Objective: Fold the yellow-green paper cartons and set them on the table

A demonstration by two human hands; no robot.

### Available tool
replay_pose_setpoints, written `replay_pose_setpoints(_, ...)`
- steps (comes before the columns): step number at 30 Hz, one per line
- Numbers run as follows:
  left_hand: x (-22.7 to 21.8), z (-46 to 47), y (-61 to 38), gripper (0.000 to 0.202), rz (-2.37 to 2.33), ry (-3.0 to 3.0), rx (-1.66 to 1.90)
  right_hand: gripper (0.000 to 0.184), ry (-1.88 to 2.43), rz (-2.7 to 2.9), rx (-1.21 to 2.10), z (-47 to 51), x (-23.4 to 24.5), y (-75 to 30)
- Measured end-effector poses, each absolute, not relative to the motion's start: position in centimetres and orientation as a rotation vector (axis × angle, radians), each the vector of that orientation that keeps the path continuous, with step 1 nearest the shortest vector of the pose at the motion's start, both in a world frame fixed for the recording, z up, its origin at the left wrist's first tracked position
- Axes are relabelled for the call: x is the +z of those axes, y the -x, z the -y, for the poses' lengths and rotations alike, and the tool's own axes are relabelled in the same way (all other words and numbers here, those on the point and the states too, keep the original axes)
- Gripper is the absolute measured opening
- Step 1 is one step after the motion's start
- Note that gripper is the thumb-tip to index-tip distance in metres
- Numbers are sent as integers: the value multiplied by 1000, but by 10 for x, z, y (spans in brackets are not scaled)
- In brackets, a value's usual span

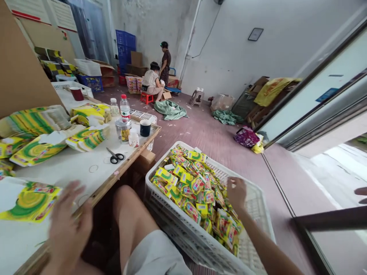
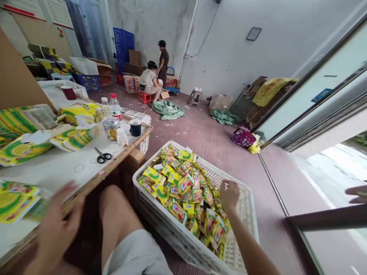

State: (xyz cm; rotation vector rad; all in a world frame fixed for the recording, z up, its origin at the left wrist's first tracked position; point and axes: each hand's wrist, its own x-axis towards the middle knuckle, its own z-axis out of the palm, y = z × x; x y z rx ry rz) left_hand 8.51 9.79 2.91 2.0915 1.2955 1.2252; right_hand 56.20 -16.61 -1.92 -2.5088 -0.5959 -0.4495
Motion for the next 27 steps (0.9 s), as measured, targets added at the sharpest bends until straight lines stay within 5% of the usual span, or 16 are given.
replay_pose_setpoints(5, -38, -28, -187, 73, -838, -1499, 529, 28, 2833, 309, -356, 252, -33, -631)
replay_pose_setpoints(11, -92, 21, -249, 113, -738, -1281, 252, 48, 3010, 540, -189, 243, -62, -686)
replay_pose_setpoints(19, -83, 26, -274, 72, -435, -1213, 265, 32, 3126, 798, -83, 212, -79, -729)
replay_pose_setpoints(27, -71, 17, -275, 67, -363, -1256, 174, 27, 3175, 821, -130, 228, -78, -724)
